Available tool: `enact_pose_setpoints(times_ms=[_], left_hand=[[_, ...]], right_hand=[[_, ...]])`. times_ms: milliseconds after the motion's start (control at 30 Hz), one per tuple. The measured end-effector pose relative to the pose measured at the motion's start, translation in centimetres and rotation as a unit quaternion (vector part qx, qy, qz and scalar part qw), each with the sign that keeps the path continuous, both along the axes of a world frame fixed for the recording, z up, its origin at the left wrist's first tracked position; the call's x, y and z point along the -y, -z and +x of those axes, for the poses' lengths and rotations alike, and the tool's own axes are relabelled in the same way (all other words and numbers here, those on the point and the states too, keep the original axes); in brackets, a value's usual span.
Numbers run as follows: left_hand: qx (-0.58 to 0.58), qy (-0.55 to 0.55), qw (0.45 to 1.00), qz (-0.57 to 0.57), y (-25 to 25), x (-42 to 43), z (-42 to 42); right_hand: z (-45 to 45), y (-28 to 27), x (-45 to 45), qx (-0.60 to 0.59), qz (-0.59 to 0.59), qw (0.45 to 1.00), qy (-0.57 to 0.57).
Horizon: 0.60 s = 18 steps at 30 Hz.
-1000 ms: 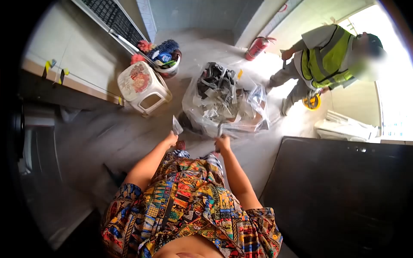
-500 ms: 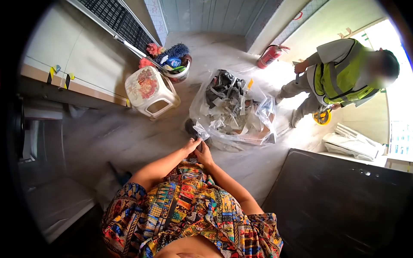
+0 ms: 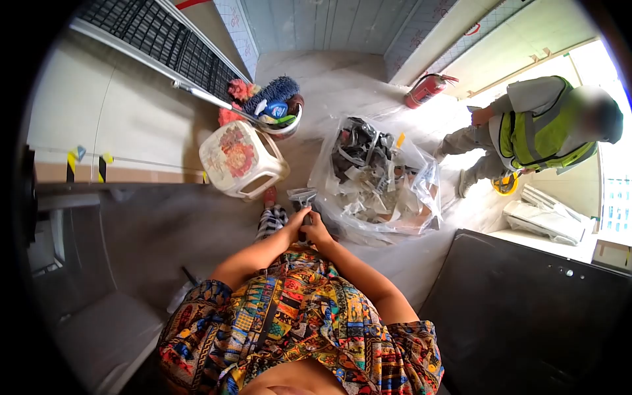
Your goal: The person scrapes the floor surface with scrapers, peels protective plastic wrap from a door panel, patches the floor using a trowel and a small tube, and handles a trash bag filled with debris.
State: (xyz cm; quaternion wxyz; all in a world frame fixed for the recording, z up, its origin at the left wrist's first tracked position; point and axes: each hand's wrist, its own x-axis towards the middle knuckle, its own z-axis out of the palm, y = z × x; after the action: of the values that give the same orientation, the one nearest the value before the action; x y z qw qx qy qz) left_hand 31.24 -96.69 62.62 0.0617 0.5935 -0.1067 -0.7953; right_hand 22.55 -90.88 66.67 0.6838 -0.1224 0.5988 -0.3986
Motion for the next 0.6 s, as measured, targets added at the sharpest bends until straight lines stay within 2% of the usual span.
enact_pose_setpoints(times_ms=[33, 100, 167, 200, 300, 367, 433, 467, 567, 600], left_hand=[[-0.006, 0.022, 0.998, -0.050, -2.9, 1.8, 0.1], [0.015, -0.022, 0.999, -0.030, 0.7, 3.5, 0.7], [-0.048, -0.031, 0.998, 0.001, 3.1, 4.2, 2.0], [0.028, 0.025, 0.999, -0.020, 4.8, 5.3, 2.7], [0.000, 0.058, 0.998, -0.027, 7.9, 8.1, 5.0], [-0.020, 0.067, 0.997, 0.045, 4.5, 10.7, 5.6], [-0.078, 0.056, 0.994, 0.046, 4.2, 10.8, 5.3], [-0.079, 0.076, 0.991, 0.076, 4.4, 12.0, 5.3], [-0.188, 0.088, 0.978, 0.036, 5.2, 16.0, 6.0], [-0.139, 0.047, 0.989, 0.003, 4.6, 17.2, 5.4]], right_hand=[[0.6, 0.3, 1.4, 0.014, 0.011, 1.000, 0.016], [1.5, 0.4, 3.9, 0.035, 0.041, 0.998, 0.041], [2.0, -1.1, 5.7, 0.073, 0.080, 0.993, 0.055], [2.7, -0.5, 6.9, 0.091, 0.085, 0.991, 0.059], [4.3, -2.0, 11.2, 0.123, 0.126, 0.983, 0.058], [4.9, -1.2, 12.6, 0.083, 0.107, 0.990, 0.047], [4.8, 1.0, 12.3, 0.008, 0.050, 0.998, 0.028], [4.7, 1.5, 13.2, 0.039, 0.067, 0.996, 0.039], [3.7, 0.9, 17.7, 0.019, 0.090, 0.995, -0.043], [3.8, 1.5, 19.0, 0.011, 0.054, 0.998, -0.032]])
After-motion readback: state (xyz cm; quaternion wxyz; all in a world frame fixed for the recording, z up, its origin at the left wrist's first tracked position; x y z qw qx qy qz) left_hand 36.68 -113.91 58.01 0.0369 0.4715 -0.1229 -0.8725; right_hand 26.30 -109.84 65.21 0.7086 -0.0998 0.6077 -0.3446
